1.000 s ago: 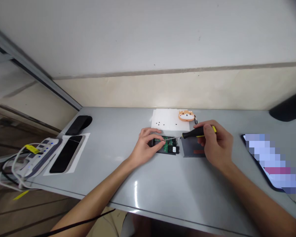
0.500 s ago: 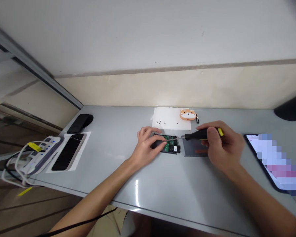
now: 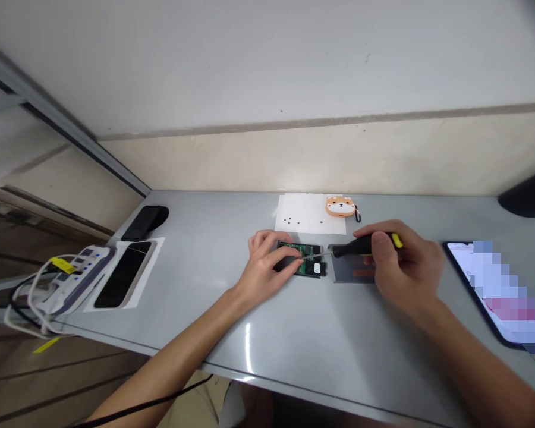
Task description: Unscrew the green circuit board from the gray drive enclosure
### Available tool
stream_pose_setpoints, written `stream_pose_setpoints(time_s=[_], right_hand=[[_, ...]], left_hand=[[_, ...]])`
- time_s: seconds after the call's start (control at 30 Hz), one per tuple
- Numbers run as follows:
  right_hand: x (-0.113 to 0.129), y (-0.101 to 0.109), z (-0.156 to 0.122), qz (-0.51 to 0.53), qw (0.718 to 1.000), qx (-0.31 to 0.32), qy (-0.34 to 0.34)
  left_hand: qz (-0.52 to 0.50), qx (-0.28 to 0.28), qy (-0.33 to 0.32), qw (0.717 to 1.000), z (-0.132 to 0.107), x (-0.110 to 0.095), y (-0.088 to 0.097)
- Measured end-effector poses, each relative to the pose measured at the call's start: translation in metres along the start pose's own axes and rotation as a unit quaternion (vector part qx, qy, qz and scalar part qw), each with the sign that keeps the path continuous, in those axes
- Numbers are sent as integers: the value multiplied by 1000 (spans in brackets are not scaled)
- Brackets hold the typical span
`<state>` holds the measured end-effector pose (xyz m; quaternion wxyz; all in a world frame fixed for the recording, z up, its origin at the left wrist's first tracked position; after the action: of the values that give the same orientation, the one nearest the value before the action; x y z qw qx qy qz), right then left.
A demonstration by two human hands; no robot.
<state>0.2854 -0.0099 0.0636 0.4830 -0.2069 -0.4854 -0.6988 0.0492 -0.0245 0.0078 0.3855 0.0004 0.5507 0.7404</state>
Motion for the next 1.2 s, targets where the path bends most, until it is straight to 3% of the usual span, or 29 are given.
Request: stream_pose_setpoints(time_s=[0.63,1.2], right_hand=[[1,2,-1,-16,999,-4,-32],[5,2,0,-3,1000,9,-4]], left_hand=[[3,15,8,1000,-2,-1,0],[-8,30,9,999,-2,-3,1]])
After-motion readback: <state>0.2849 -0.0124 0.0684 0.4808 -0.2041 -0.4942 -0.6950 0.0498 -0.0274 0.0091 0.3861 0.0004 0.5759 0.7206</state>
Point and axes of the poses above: each hand's wrist, its own z-axis towards the middle knuckle, its own y-axis out of the back of the hand, x = y × z, the point moved 1 cm from there along z, towards the middle knuckle, and after that the axes turned 13 degrees about x, right-handed, at the moved point
